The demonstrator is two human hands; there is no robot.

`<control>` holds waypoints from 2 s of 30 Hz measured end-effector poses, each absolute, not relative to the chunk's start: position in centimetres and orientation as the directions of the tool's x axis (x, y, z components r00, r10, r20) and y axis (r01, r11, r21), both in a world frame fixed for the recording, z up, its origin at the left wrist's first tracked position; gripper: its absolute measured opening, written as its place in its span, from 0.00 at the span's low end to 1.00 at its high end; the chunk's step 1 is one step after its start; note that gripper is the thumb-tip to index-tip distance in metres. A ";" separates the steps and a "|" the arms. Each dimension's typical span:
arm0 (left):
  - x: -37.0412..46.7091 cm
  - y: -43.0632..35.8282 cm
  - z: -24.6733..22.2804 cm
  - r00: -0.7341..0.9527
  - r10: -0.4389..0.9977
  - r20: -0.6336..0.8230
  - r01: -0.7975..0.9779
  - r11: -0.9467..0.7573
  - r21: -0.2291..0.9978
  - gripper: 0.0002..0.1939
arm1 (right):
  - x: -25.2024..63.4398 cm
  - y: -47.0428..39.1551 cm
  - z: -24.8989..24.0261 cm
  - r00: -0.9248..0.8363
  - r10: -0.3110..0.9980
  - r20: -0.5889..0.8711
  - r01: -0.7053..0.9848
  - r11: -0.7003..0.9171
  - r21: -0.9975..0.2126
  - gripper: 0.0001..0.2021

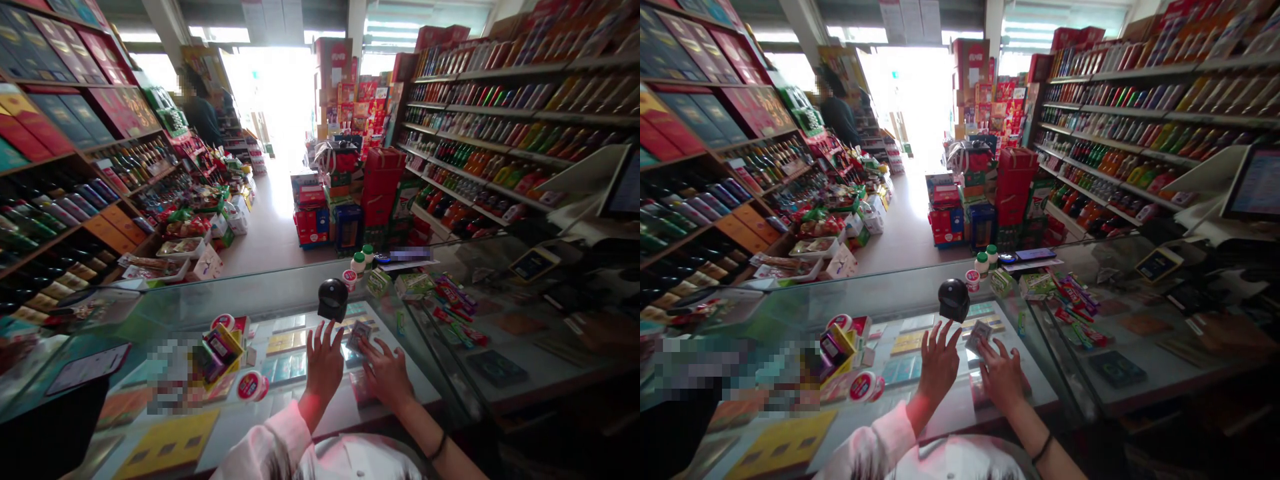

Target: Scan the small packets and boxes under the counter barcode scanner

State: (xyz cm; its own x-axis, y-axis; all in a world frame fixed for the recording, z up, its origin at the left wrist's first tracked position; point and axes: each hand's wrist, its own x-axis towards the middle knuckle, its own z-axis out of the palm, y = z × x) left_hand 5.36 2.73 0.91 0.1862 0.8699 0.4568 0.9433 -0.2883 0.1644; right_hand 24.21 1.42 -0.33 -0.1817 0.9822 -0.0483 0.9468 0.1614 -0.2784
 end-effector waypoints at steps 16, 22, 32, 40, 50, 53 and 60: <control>8.8 1.5 -1.6 0.120 0.939 0.323 0.939 -0.213 0.271 0.26 | 25.1 3.1 0.4 0.009 0.999 0.049 0.983 0.000 -0.183 0.29; 7.2 2.0 -0.6 0.127 0.967 0.221 0.949 -0.184 0.257 0.21 | 24.9 2.2 -0.1 0.048 0.997 0.067 0.938 -0.022 -0.346 0.16; 3.7 2.7 0.0 0.153 0.968 0.198 0.826 -0.236 0.511 0.21 | 24.6 2.6 1.3 -0.003 0.972 0.233 0.879 0.114 -0.463 0.08; 1.3 3.5 5.5 0.225 0.969 0.103 0.614 -0.223 0.757 0.14 | 25.1 3.4 5.4 -0.068 0.914 0.400 0.819 0.281 -0.500 0.13; 1.3 2.7 8.8 0.112 0.981 0.160 0.480 -0.195 0.855 0.20 | 25.5 3.4 8.4 -0.117 0.850 0.514 0.787 0.395 -0.474 0.10; 0.8 2.4 10.5 0.115 0.944 0.309 0.576 -0.317 0.754 0.23 | 26.1 3.3 9.3 -0.214 0.875 0.433 0.723 0.441 -0.532 0.19; -0.8 1.3 11.8 0.369 0.668 0.646 0.678 -0.669 0.305 0.28 | 26.3 2.6 11.7 -0.358 0.851 0.384 0.779 0.499 -0.380 0.34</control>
State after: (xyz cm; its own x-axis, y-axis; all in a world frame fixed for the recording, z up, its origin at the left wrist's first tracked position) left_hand -0.83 1.34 11.79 0.3690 0.6682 0.6460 0.6778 -0.6690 0.3049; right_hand 26.30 2.55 11.71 -0.3577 0.8513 0.3839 0.7789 0.4987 -0.3802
